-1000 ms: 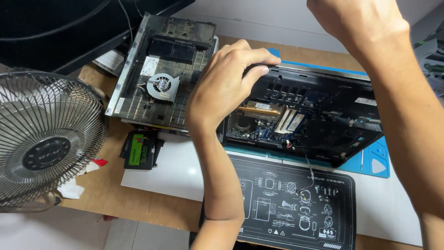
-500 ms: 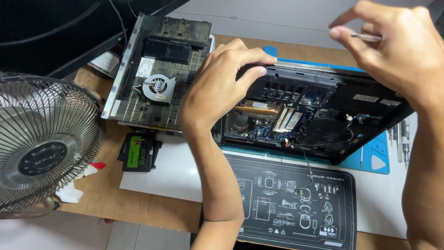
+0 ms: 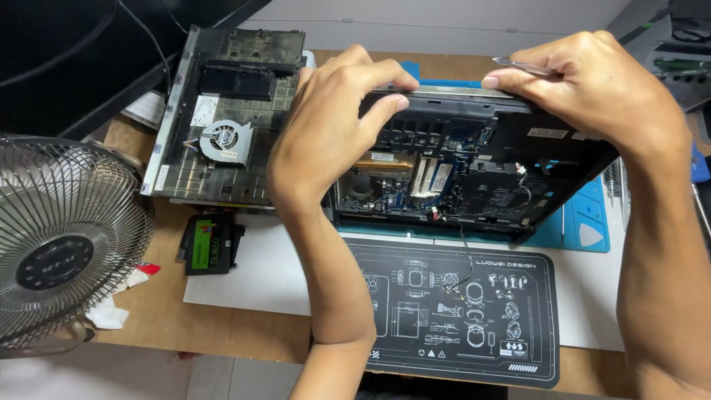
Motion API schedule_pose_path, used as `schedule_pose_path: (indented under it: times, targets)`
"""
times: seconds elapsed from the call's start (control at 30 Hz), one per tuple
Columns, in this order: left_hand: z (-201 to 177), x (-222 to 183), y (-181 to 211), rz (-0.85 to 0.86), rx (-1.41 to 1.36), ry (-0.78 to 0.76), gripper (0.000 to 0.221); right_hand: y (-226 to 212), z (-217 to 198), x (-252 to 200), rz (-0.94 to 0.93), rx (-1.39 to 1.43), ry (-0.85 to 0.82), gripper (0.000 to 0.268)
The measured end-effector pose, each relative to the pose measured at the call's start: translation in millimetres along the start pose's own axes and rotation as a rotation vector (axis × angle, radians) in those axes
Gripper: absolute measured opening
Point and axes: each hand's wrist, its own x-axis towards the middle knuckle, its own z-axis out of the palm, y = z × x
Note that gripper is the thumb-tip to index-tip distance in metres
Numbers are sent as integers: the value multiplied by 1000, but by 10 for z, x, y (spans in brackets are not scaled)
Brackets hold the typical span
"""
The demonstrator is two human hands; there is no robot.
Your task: Disassembling a laptop by removing screws and prying off the outer casing to access internal components.
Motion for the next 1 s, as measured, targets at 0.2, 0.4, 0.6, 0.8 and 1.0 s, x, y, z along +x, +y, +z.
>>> schedule_pose_path:
  times: [0.2,0.4,0.6,0.8,1.0]
  targets:
    - [169,94,111,113,37,-102,24,2,-1,-24,-28,34,12,57]
    - [281,52,166,120,65,-55,27,3,6,-36,-14,42,21,59]
    - [473,-90,207,186,171,143,29,-57,0,-89,21,57,22,57]
    - [449,-356,265,255,166,201,35,-149,-10,-290,-18,-9,38,52]
    - [404,-801,515,298,189,292,30,-335,40,-765,-25,6,55,25]
